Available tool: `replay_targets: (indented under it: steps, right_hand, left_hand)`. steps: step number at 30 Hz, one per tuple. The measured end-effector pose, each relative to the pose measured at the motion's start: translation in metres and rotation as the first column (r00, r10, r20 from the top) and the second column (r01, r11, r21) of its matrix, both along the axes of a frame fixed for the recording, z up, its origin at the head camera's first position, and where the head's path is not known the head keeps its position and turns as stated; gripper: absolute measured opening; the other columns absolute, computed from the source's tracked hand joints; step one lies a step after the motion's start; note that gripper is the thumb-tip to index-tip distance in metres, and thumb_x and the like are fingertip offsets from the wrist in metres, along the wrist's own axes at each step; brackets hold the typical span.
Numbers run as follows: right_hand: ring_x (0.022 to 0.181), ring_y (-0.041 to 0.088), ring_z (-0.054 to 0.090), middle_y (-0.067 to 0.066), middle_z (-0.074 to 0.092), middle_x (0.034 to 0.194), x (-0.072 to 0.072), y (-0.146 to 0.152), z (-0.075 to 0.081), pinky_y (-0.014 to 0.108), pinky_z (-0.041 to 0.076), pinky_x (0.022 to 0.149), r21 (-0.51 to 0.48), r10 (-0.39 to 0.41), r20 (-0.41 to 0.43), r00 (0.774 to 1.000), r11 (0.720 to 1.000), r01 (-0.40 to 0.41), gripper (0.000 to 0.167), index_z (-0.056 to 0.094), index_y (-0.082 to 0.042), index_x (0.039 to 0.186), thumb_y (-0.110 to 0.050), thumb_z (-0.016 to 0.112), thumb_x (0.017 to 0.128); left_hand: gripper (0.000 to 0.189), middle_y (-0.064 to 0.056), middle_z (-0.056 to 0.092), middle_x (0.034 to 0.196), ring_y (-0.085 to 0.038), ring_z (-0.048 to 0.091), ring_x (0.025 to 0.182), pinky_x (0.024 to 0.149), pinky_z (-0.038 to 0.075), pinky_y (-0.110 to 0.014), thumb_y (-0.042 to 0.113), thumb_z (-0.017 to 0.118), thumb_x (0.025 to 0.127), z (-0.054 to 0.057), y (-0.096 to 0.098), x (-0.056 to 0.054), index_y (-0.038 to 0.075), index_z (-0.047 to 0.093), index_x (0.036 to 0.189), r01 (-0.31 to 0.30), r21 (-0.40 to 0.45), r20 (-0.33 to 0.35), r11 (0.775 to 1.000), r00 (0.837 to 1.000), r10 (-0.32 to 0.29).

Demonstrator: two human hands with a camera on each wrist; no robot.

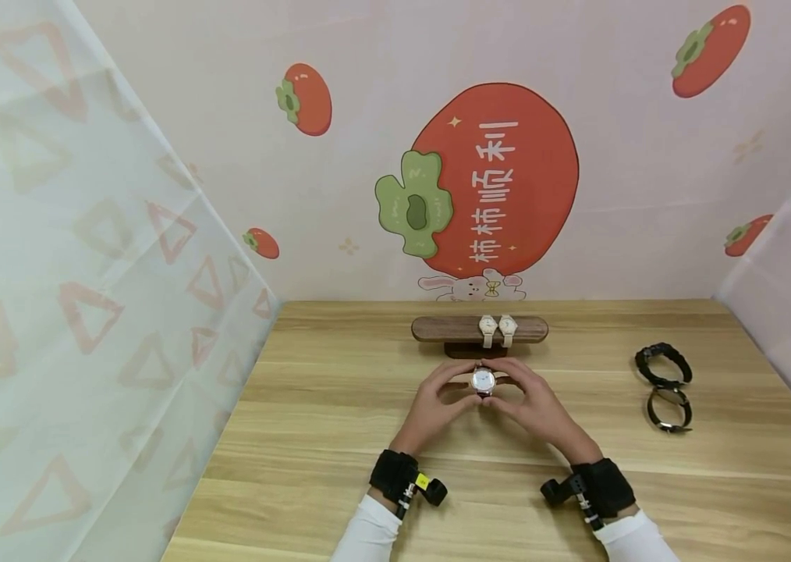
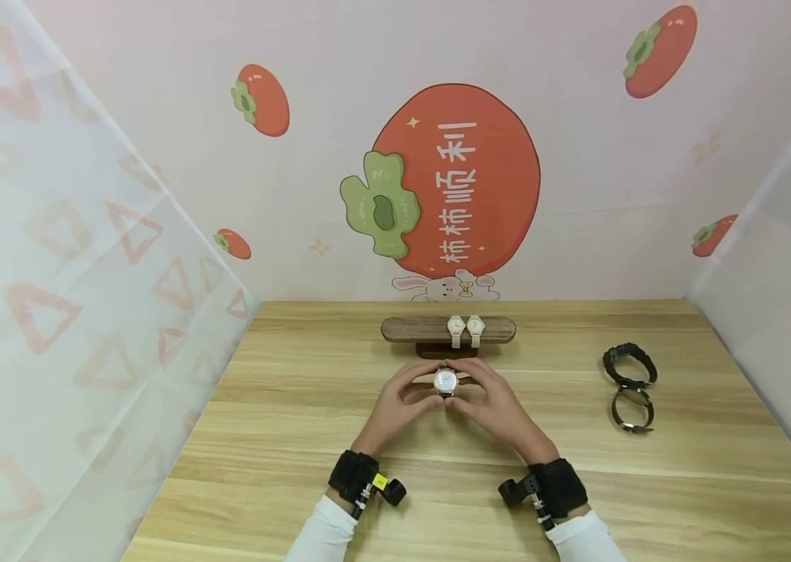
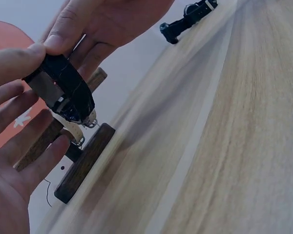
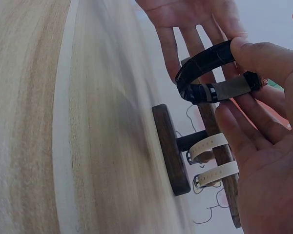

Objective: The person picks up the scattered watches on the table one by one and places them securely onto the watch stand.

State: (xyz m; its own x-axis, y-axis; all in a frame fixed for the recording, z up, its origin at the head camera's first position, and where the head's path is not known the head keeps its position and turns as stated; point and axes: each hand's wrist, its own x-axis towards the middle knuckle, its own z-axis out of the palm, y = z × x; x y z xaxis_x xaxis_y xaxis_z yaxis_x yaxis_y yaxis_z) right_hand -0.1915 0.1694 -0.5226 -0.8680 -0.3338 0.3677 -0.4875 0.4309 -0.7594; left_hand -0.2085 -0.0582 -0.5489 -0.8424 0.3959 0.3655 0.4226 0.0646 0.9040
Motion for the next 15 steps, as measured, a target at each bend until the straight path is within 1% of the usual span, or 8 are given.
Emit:
replay_targets:
  steps: [2, 6, 9, 13, 15]
  right_hand:
    - [0.122, 0.02, 0.065, 0.008, 0.065, 0.14, 0.0003, 0.0003, 0.001, 0.051, 0.059, 0.105, -0.011, 0.009, 0.008, 1.0, 1.0, -0.009, 0.065, 0.062, -0.013, 0.148, -0.007, 0.087, 0.089]
    - [0.122, 0.019, 0.066, 0.009, 0.066, 0.14, 0.0013, 0.0005, 0.0026, 0.051, 0.059, 0.105, -0.028, 0.015, 0.024, 1.0, 1.0, -0.015, 0.063, 0.062, -0.011, 0.147, -0.007, 0.087, 0.089]
    - [0.121, 0.023, 0.067, 0.01, 0.067, 0.14, 0.0013, 0.0007, 0.0013, 0.054, 0.059, 0.104, -0.032, 0.019, 0.025, 1.0, 0.999, -0.018, 0.062, 0.062, -0.011, 0.147, -0.008, 0.086, 0.09]
    - [0.121, 0.026, 0.067, 0.011, 0.068, 0.139, 0.0009, 0.0008, -0.001, 0.054, 0.061, 0.099, -0.018, 0.017, -0.005, 1.0, 1.0, -0.017, 0.061, 0.063, -0.01, 0.146, -0.008, 0.086, 0.09]
    - [0.121, 0.023, 0.067, 0.01, 0.068, 0.139, 0.0012, 0.0004, -0.0004, 0.051, 0.062, 0.097, -0.01, 0.012, -0.015, 1.0, 1.0, -0.012, 0.061, 0.063, -0.011, 0.146, -0.008, 0.087, 0.089]
  left_hand:
    - [0.06, -0.006, 0.059, 0.151, -0.026, 0.057, 0.142, 0.112, 0.056, -0.035, 0.011, 0.082, 0.095, 0.0004, -0.0003, -0.0004, 0.015, 0.06, 0.151, 0.018, 0.007, 0.007, 1.0, 1.0, -0.018]
    - [0.059, -0.007, 0.059, 0.149, -0.023, 0.057, 0.141, 0.11, 0.057, -0.033, 0.008, 0.082, 0.094, 0.0024, 0.0001, 0.0006, 0.016, 0.062, 0.148, 0.023, 0.017, 0.034, 1.0, 0.999, -0.023]
    - [0.058, -0.008, 0.06, 0.148, -0.023, 0.058, 0.14, 0.11, 0.057, -0.033, 0.006, 0.082, 0.094, 0.0038, 0.0005, 0.0019, 0.015, 0.062, 0.147, 0.026, 0.027, 0.041, 0.999, 0.999, -0.027]
    - [0.057, -0.01, 0.06, 0.147, -0.022, 0.06, 0.138, 0.109, 0.058, -0.033, 0.005, 0.081, 0.094, 0.004, 0.0004, 0.0032, 0.014, 0.062, 0.147, 0.028, 0.034, 0.015, 0.999, 0.999, -0.028]
    - [0.057, -0.01, 0.06, 0.147, -0.021, 0.06, 0.137, 0.108, 0.059, -0.033, 0.006, 0.081, 0.094, 0.0039, 0.0003, 0.0034, 0.013, 0.062, 0.147, 0.029, 0.035, 0.002, 0.999, 1.0, -0.029]
